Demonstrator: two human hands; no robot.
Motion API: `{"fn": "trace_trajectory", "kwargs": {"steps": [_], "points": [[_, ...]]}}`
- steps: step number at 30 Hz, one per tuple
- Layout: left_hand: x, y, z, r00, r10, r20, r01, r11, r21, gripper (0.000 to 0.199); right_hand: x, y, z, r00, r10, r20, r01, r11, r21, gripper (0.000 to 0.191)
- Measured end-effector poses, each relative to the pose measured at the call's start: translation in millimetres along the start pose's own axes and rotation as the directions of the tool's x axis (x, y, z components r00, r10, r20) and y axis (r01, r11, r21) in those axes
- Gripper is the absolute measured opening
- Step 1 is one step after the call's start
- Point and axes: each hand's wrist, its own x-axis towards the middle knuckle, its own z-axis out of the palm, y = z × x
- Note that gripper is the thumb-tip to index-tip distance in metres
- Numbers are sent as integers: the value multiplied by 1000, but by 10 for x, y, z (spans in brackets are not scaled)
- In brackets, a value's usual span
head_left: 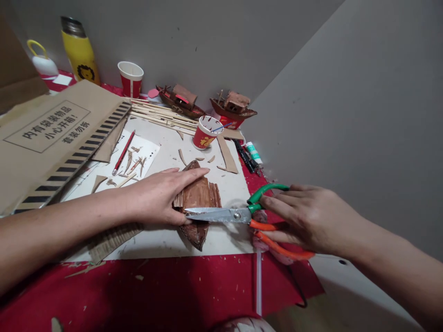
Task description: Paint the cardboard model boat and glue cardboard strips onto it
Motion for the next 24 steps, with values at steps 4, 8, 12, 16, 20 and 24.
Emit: {"fn": "trace_trajectory", "kwargs": {"steps": [4,8,12,16,20,24], "points": [[-5,-11,-2,1000,26,-5,-26,1000,0,95,-2,2,-11,1000,-8,-8,8,1000,0,49],[-6,-2,-11,999,33,4,-33,999,14,95,-45,-4,-1,1000,-16,-16,17,1000,5,43],[-1,3,-1,1000,24,2,-24,1000,11,94,-72,-9,18,999,-23,-38,25,999,34,36],[-3,5,2,1000,18,-2,-18,1000,8,95,-67,2,13,998,-25,-54,27,999,28,32],[-8,11,-2,999,34,-4,-34,999,12,91,-110,2,4,988,-9,-157,13,1000,23,34],[-13,13,4,999,46,-12,-46,999,10,86,-254,-102,38,972,59,-226,-37,995,97,34]]}}
